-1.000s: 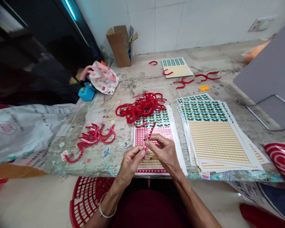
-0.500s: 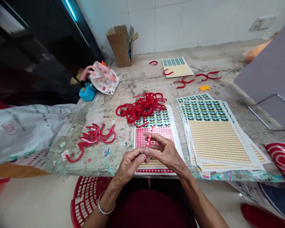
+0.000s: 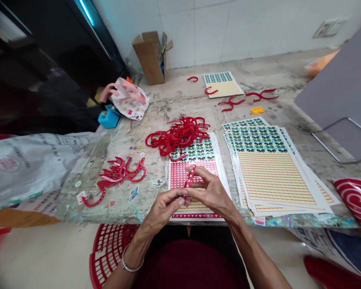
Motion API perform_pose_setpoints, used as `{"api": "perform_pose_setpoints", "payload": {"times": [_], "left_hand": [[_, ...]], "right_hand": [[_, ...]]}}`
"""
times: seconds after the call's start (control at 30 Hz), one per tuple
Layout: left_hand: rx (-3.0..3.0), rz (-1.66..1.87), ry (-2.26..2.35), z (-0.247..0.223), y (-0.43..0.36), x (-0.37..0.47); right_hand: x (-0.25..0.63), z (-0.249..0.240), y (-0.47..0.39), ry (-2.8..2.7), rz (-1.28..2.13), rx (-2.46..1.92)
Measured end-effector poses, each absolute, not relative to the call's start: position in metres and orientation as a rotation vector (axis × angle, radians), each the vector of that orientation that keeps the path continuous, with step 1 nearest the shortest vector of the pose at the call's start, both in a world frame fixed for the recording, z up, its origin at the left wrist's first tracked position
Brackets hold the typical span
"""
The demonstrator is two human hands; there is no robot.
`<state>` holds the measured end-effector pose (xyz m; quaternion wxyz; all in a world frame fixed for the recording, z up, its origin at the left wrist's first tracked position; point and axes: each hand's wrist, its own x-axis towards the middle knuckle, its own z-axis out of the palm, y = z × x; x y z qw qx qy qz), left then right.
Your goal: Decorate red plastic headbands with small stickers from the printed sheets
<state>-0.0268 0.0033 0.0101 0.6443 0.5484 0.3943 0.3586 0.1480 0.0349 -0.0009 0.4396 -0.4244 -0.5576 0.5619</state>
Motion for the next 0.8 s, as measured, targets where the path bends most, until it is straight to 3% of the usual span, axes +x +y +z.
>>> {"api": "perform_pose_setpoints", "payload": {"times": [0.8], "left_hand": [[1.173, 0.716, 0.812, -0.002, 0.002, -0.030]], "right_hand": [[0.144, 0.003, 0.032, -1.269, 1.458, -1.061]]}}
